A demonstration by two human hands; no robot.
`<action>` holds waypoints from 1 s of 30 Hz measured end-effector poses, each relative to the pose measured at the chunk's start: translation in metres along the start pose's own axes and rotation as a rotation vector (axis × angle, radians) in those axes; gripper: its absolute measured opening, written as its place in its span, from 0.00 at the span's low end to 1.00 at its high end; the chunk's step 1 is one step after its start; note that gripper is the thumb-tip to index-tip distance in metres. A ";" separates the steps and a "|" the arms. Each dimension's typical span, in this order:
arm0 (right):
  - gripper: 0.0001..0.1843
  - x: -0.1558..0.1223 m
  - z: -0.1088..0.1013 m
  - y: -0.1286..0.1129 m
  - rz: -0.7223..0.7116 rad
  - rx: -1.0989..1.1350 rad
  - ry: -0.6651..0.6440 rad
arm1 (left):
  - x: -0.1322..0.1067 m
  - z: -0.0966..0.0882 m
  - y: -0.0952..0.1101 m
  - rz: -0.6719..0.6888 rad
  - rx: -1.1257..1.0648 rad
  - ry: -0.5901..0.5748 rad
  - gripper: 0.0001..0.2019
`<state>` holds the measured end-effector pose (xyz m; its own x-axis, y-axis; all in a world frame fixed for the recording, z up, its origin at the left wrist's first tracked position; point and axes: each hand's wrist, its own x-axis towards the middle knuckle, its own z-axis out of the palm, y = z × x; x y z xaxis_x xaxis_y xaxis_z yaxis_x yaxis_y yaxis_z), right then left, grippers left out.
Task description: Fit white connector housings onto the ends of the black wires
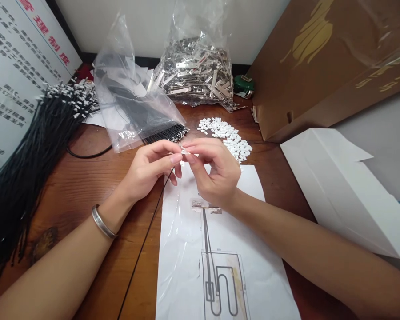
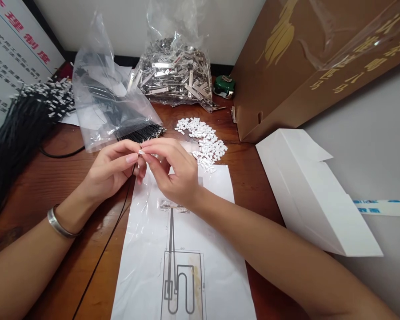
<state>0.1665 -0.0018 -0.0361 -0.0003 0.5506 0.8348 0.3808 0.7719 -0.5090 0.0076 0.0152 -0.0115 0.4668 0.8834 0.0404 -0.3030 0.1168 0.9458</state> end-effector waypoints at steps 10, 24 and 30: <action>0.09 0.001 0.000 0.001 -0.020 0.101 -0.002 | 0.001 0.004 0.009 -0.134 -0.144 -0.035 0.10; 0.11 0.002 0.001 0.005 -0.092 0.081 0.010 | 0.003 0.000 0.004 -0.110 -0.175 -0.095 0.09; 0.02 -0.001 0.004 0.003 0.165 0.084 0.078 | 0.004 -0.002 0.002 -0.143 -0.202 -0.115 0.11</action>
<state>0.1640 0.0008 -0.0393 0.1286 0.6484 0.7503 0.2917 0.6984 -0.6535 0.0072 0.0195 -0.0097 0.6043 0.7956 -0.0421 -0.3810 0.3350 0.8618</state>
